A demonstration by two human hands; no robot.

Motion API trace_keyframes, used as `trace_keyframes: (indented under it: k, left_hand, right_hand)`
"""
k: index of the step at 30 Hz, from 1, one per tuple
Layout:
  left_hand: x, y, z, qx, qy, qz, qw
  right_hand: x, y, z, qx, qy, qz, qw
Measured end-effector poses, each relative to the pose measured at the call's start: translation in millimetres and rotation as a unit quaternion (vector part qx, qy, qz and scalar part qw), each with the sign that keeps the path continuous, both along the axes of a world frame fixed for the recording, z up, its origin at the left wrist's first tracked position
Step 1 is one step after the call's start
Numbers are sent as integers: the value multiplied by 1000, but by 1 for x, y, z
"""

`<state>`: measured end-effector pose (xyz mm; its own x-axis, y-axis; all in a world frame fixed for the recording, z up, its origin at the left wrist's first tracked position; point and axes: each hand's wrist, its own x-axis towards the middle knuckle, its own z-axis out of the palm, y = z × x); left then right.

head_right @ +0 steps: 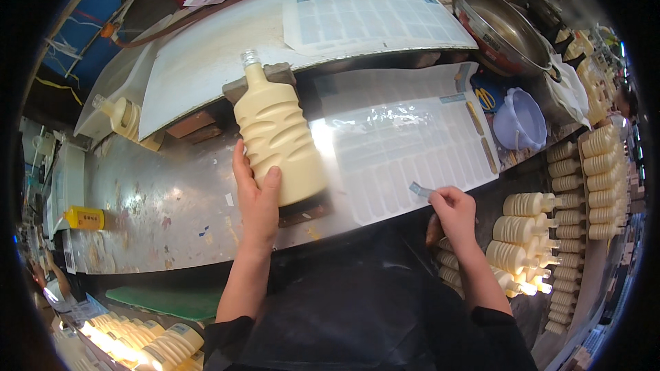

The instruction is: The person sands the surface of a ribbed plastic bottle using a sanding block. They rotate the bottle to sand different sides and then place it aside before picking up another bottle to repeat the process.

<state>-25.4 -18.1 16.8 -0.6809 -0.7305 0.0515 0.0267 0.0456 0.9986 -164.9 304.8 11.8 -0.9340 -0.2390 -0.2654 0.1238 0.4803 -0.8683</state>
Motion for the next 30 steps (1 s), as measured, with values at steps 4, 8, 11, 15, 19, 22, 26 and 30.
trace_keyframes:
  k: [4, 8, 11, 15, 19, 22, 26, 30]
  left_hand:
    - [-4, 2, 10, 77, 31, 1, 997]
    - [-2, -2, 22, 65, -5, -9, 998]
    - [-3, -8, 20, 49, -10, -3, 999]
    - [-5, -27, 16, 75, -20, 7, 997]
    - [-24, -49, 21, 81, 40, 10, 996]
    - [-42, -64, 28, 128, 61, 25, 990]
    - [-51, -71, 21, 162, 33, 30, 986]
    - [-53, -67, 22, 188, 66, 35, 979]
  right_hand:
    - [-30, -81, 37, 86, 101, 219, 967]
    - [-39, -181, 97, 9, 45, 346, 937]
    - [-42, -241, 140, -112, 31, 412, 904]
    - [-61, -282, 133, -99, 33, 416, 903]
    - [-77, -274, 102, -73, -3, 386, 920]
    - [-73, -271, 97, -84, -24, 360, 929]
    - [-72, -268, 101, -78, -48, 363, 927]
    - [-75, -267, 91, -99, -1, 358, 928]
